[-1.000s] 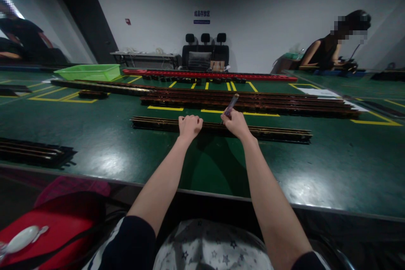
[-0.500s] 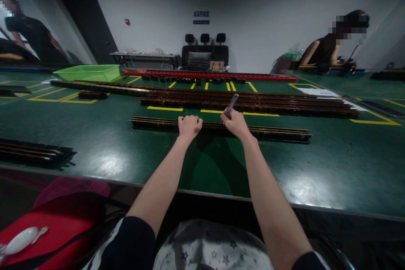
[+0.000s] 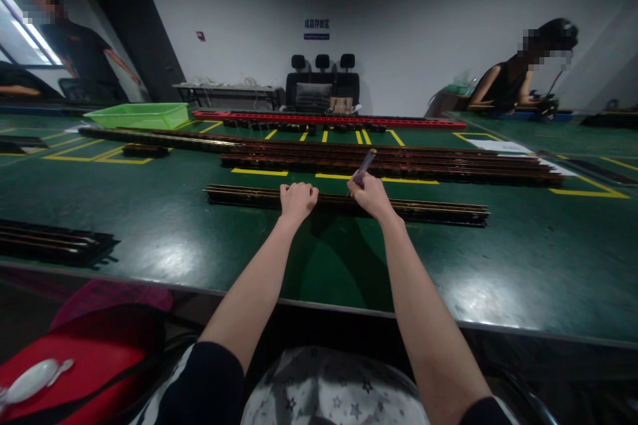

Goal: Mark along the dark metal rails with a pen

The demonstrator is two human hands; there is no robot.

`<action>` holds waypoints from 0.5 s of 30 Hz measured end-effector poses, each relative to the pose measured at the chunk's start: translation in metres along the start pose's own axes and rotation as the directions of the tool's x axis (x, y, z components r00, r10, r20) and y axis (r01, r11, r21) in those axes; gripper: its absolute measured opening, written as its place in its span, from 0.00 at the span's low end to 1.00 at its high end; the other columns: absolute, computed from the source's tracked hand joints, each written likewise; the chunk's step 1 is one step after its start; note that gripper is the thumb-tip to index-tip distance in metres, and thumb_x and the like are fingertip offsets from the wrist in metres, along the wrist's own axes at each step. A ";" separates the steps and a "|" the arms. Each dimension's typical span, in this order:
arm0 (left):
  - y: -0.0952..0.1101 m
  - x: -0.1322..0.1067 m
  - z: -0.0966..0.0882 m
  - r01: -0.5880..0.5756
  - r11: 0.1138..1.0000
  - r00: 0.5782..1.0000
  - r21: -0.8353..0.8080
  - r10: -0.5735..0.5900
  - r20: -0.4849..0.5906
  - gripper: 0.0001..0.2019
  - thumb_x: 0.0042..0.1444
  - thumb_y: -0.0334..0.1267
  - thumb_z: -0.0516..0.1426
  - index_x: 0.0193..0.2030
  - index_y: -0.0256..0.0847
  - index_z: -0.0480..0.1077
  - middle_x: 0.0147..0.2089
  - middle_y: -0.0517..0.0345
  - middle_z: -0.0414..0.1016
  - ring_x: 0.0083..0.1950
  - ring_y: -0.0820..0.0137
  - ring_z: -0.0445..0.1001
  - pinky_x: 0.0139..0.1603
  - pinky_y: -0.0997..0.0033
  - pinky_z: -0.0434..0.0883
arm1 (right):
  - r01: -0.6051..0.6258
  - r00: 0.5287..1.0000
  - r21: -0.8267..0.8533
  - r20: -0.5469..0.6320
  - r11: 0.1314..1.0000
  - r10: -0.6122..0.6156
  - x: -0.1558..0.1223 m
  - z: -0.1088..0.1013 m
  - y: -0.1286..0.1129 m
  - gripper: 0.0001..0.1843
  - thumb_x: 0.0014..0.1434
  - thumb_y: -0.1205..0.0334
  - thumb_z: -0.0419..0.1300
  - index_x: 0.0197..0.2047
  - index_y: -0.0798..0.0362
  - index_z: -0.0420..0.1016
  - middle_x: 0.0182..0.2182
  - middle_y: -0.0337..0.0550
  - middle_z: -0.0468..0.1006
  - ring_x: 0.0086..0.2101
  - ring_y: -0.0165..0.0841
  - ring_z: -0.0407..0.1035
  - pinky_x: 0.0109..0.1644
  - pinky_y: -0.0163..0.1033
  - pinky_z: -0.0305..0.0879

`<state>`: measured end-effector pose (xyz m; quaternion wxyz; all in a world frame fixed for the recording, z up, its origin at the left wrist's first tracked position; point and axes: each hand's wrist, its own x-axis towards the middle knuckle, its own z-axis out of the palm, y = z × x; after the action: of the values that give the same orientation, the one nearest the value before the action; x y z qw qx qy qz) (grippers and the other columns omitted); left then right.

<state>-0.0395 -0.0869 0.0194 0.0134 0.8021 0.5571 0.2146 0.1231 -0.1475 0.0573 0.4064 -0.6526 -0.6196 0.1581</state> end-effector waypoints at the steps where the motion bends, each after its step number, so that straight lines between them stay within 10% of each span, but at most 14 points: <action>1: 0.000 0.000 0.000 0.000 1.000 1.000 -0.002 0.000 0.000 0.22 0.62 0.40 0.41 0.30 0.36 0.72 0.38 0.45 0.77 0.38 0.63 0.73 0.51 0.57 0.60 | -0.007 1.000 0.001 0.001 1.000 0.007 0.000 0.000 -0.001 0.04 0.59 0.68 0.54 0.32 0.56 0.67 0.27 0.43 0.73 0.30 0.34 0.69 0.38 0.39 0.64; 15: 0.005 -0.004 0.000 -0.037 0.998 0.998 0.041 0.039 -0.057 0.21 0.64 0.40 0.41 0.35 0.36 0.74 0.41 0.47 0.78 0.40 0.63 0.73 0.52 0.55 0.59 | 0.008 1.000 -0.013 -0.019 1.000 -0.009 0.004 0.001 0.005 0.04 0.58 0.68 0.54 0.33 0.57 0.68 0.26 0.43 0.73 0.29 0.33 0.69 0.37 0.38 0.62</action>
<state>-0.0357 -0.0922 0.0193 -0.0226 0.8062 0.5460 0.2268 0.1260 -0.1431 0.0542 0.4087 -0.6541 -0.6195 0.1461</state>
